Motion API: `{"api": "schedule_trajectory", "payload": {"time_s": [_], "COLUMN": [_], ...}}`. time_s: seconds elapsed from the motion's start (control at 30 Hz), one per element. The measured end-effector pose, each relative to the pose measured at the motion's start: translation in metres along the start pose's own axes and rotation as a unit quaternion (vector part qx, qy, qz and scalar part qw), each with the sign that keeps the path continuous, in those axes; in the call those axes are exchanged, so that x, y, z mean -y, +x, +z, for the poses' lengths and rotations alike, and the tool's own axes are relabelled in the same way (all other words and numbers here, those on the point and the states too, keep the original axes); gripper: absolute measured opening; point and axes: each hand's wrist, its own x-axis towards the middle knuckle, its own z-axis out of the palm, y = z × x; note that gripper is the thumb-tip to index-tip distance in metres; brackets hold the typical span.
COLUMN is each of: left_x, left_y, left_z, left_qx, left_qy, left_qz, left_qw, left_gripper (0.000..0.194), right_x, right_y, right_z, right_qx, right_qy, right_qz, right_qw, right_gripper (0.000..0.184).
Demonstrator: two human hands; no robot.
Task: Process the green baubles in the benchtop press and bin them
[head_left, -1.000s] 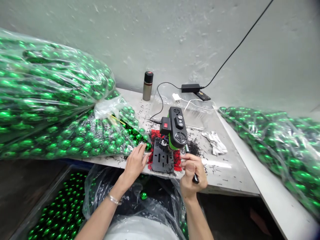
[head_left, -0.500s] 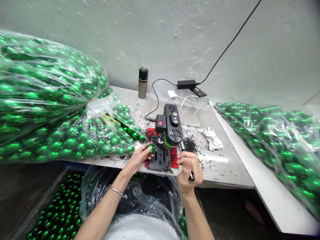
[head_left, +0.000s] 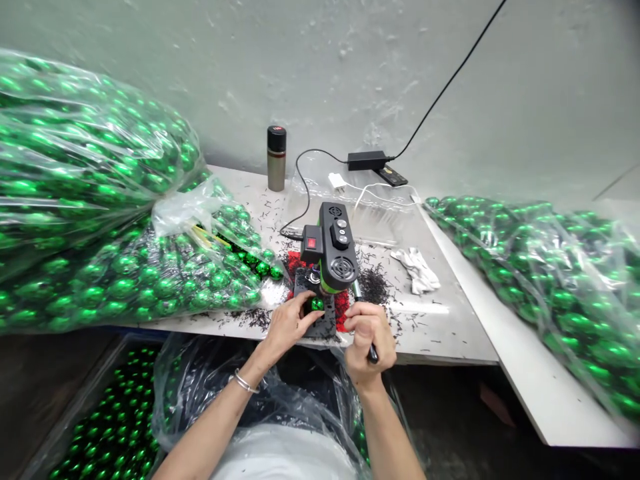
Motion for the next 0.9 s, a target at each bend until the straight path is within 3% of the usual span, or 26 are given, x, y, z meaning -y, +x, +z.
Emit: {"api": "schedule_trajectory", "payload": {"time_s": [0.3,0.47,0.6,0.8,0.9], "left_x": [0.008,0.008,0.007,0.007,0.008], "left_y": [-0.003,0.004,0.004,0.003,0.003], "left_z": [0.005,0.008,0.009,0.009,0.009], "left_qx": [-0.05,-0.065,-0.056,-0.041,-0.042], "left_qy": [0.108,0.106,0.098,0.087,0.083], "left_qz": [0.153,0.153,0.139,0.118,0.115], "left_qw": [0.981,0.98,0.984,0.988,0.989], "left_gripper": [0.03,0.031,0.03,0.029,0.029], "right_x": [-0.002,-0.01,-0.028,-0.045,-0.047], "right_y": [-0.007,-0.017,-0.035,-0.057,-0.058], "right_z": [-0.002,-0.001,0.004,0.017,0.017], "right_qx": [0.011,0.013,0.017,-0.02,0.004], "right_qy": [0.001,0.019,0.012,0.011,-0.007], "right_qz": [0.014,0.006,-0.044,-0.052,-0.067], "right_qw": [1.0,1.0,0.999,0.998,0.998], "right_gripper": [0.022,0.024,0.026,0.029,0.028]}}
